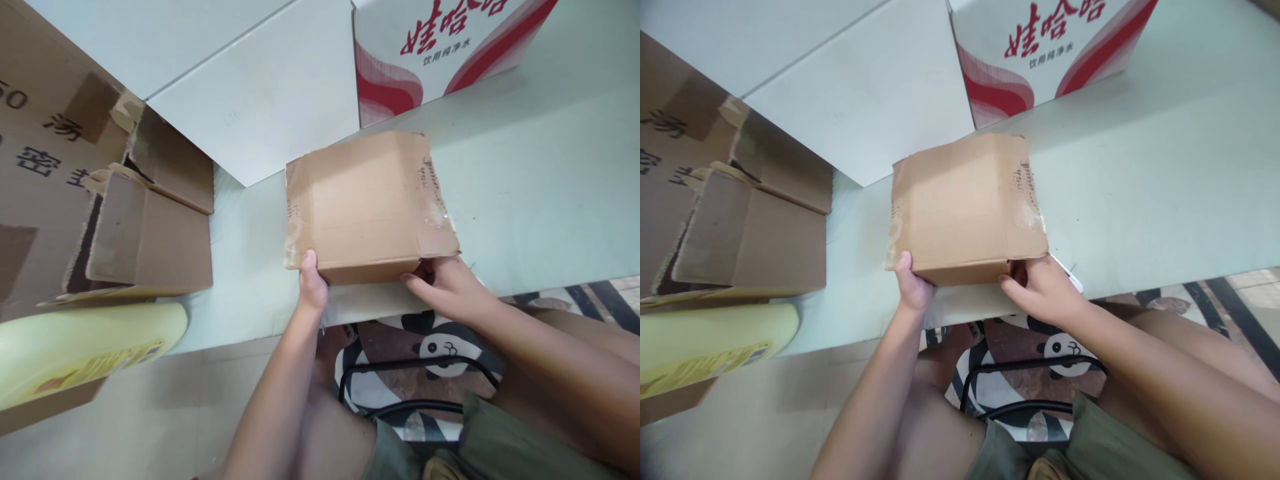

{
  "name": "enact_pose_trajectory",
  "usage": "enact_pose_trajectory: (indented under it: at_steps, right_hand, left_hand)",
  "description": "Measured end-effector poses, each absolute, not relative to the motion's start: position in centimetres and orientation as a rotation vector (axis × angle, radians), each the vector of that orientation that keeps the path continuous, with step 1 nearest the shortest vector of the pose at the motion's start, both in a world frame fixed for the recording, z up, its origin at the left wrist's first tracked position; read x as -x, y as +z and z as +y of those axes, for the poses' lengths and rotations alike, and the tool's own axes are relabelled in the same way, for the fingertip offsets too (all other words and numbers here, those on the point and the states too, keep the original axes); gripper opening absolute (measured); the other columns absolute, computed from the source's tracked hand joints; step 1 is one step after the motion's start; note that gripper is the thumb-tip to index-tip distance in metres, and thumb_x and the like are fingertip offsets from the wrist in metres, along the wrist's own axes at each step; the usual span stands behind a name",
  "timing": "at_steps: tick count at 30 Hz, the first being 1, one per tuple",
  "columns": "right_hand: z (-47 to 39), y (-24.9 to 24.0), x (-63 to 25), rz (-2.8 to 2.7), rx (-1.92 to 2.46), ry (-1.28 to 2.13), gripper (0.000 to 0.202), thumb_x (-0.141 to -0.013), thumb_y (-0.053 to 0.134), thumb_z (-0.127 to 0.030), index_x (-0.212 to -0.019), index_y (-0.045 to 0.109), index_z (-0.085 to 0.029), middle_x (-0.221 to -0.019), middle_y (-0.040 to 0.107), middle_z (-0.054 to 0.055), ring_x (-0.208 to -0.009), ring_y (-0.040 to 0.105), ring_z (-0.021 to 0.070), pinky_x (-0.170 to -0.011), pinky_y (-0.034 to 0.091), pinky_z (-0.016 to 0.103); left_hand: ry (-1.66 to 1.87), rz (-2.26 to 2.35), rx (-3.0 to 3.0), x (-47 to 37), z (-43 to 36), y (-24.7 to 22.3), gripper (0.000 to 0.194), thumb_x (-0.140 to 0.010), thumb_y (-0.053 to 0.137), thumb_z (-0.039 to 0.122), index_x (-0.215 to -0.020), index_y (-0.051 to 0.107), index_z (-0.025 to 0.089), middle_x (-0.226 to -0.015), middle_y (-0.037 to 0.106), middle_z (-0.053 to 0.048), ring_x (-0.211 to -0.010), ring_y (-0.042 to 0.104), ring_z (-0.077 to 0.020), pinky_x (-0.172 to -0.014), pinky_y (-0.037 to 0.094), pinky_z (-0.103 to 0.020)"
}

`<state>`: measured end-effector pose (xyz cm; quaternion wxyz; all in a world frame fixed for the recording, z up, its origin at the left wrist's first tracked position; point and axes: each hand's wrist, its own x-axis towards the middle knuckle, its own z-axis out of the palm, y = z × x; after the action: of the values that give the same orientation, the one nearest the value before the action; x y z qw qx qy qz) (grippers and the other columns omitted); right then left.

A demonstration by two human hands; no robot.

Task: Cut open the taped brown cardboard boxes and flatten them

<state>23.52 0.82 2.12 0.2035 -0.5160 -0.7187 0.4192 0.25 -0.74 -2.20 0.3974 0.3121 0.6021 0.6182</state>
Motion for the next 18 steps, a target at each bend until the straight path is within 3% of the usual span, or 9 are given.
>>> enact_pose_trajectory:
  at_steps: [10, 18]
  right_hand:
    - [0.83, 2.17, -23.48, -1.999, 1.425, 1.146, 0.013, -0.078, 0.054, -0.030, -0.067, 0.051, -0.023, -0.055, 0.059, 0.003, -0.052, 0.054, 0.0180, -0.053, 0.041, 0.033]
    - [0.78, 1.89, -23.53, -1.994, 1.436, 1.210, 0.016, -0.081, 0.051, -0.031, -0.067, 0.051, -0.023, -0.061, 0.061, 0.006, -0.062, 0.058, 0.0227, -0.060, 0.044, 0.038]
  left_hand:
    - [1.551, 1.522, -0.804, -0.35, -0.69, -2.09, 0.062, -0.085, 0.047, 0.066, -0.121, 0.067, 0.020, -0.128, 0.069, -0.011, -0.139, 0.050, -0.0307, -0.120, 0.034, -0.042]
    - [1.545, 1.510, -0.821, -0.36, -0.80, -1.90, 0.063, -0.085, 0.047, 0.068, -0.117, 0.068, 0.018, -0.129, 0.068, -0.012, -0.138, 0.050, -0.0314, -0.120, 0.033, -0.043]
